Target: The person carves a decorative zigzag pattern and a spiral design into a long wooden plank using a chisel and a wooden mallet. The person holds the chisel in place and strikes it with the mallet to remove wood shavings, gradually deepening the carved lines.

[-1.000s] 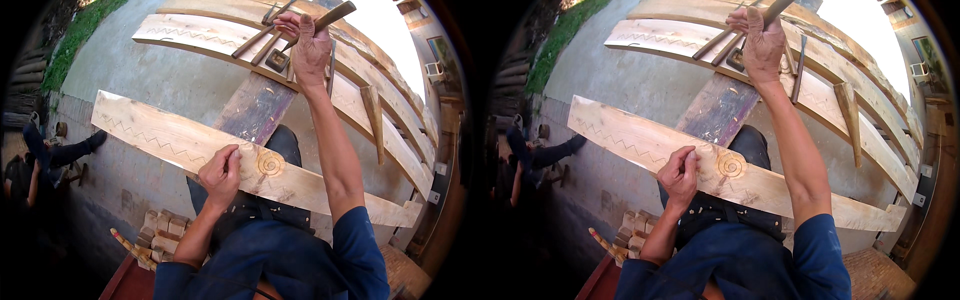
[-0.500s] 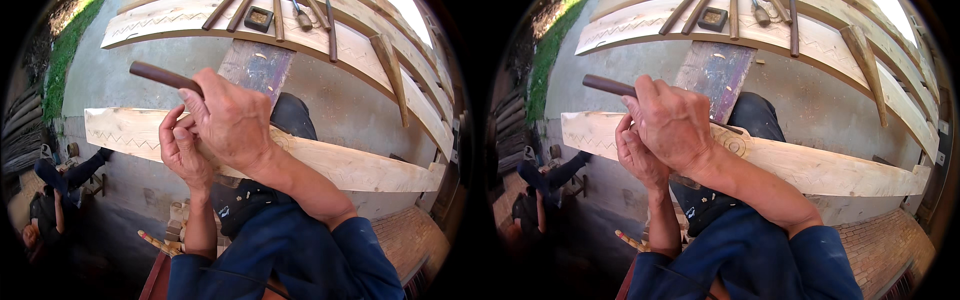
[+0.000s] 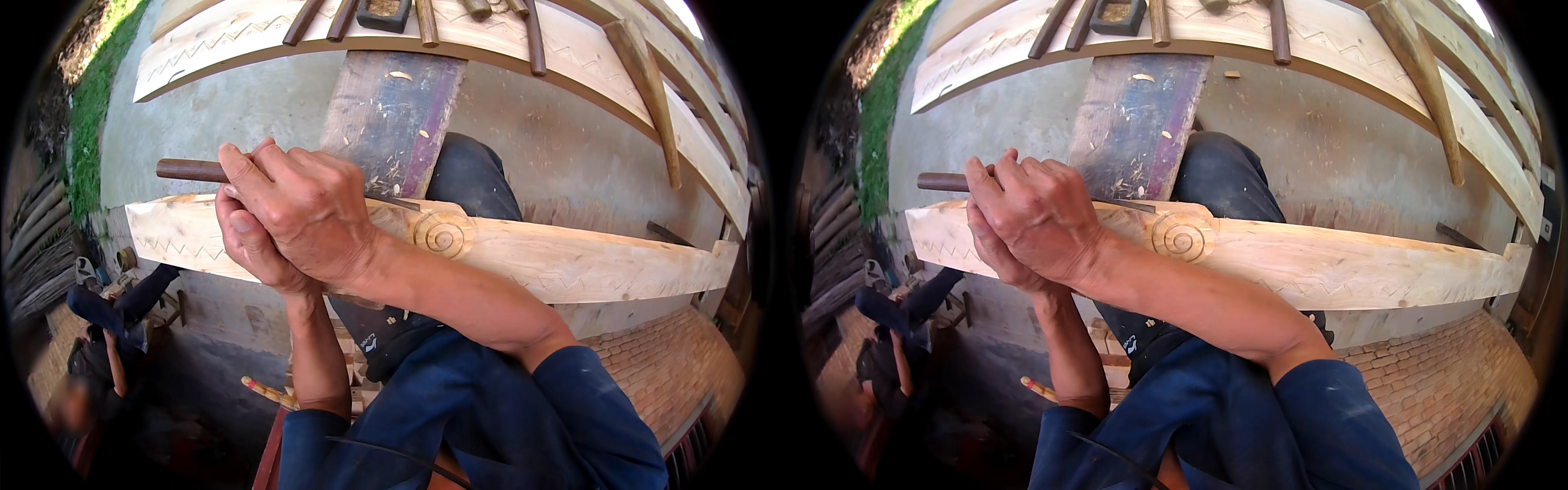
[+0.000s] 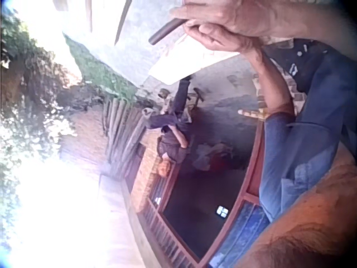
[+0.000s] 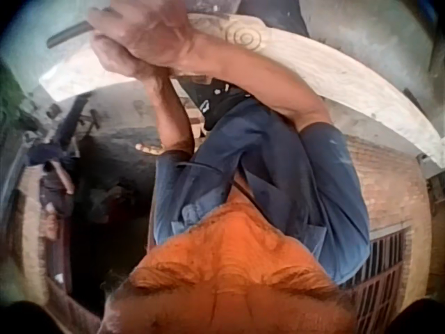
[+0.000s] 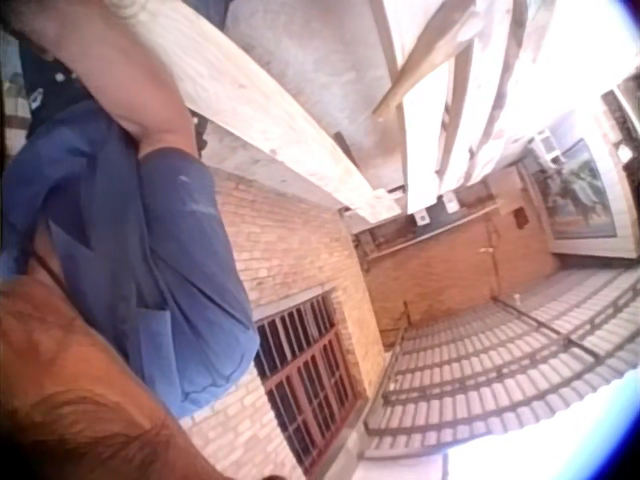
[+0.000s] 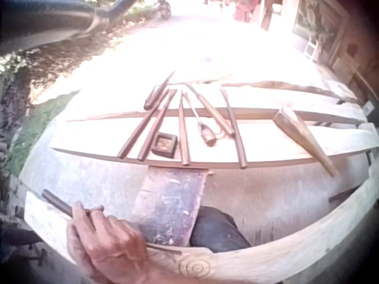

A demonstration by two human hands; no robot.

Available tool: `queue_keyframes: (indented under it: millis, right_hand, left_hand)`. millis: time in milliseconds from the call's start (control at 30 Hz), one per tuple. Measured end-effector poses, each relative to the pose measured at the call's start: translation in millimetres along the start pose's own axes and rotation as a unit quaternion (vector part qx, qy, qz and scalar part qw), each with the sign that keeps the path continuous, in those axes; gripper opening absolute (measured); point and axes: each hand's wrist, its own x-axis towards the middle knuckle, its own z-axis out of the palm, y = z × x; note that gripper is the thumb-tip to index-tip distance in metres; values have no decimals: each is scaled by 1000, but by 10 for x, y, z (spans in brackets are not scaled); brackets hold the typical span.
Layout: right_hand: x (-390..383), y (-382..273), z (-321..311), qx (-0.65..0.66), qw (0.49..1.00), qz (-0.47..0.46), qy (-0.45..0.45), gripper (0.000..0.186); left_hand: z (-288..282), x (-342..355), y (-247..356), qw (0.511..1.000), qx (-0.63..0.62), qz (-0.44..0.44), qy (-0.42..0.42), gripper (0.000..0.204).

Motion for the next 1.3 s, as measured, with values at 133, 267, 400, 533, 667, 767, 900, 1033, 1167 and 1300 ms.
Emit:
queue_keyframes:
  millis: [133, 267, 400, 533, 667, 767, 900, 1033, 1167, 1300]
  right_hand:
    - [-23, -14, 106, -14, 1000, 1, 15, 33]
    - [109, -74, -187, 19, 997, 28, -70, 38]
    - [308, 173, -547, 126, 986, 103, -16, 22]
    - [560, 250, -1158, 264, 937, 226, 11, 24]
    - [706, 523, -1495, 308, 923, 230, 11, 26]
    - [787, 508, -1454, 271, 926, 260, -29, 33]
    - [893, 588, -1189, 301, 902, 291, -108, 46]
    - [936, 554, -846, 435, 816, 335, -183, 30]
    - [916, 719, -587, 517, 728, 366, -262, 21]
    - [802, 812, -394, 538, 699, 380, -277, 21]
  left_hand:
    - [-3, -38, -115, 999, -47, -14, 4, 76]
    - [-16, -114, -117, 995, -72, -60, 44, 73]
    - [153, -98, 108, 997, 8, -66, 47, 42]
    - [227, -372, 215, 984, 173, -33, -39, 23]
    - [423, -966, 361, 926, 293, 148, -185, 34]
    - [526, -1471, 473, 914, 227, 169, -289, 31]
    - [552, -1833, 471, 904, 104, 262, -322, 21]
    - [357, -1252, 432, 959, 149, 183, -158, 18]
    - [345, -565, 282, 978, 207, 35, -7, 13]
    - [411, -293, 109, 962, 248, 100, -59, 13]
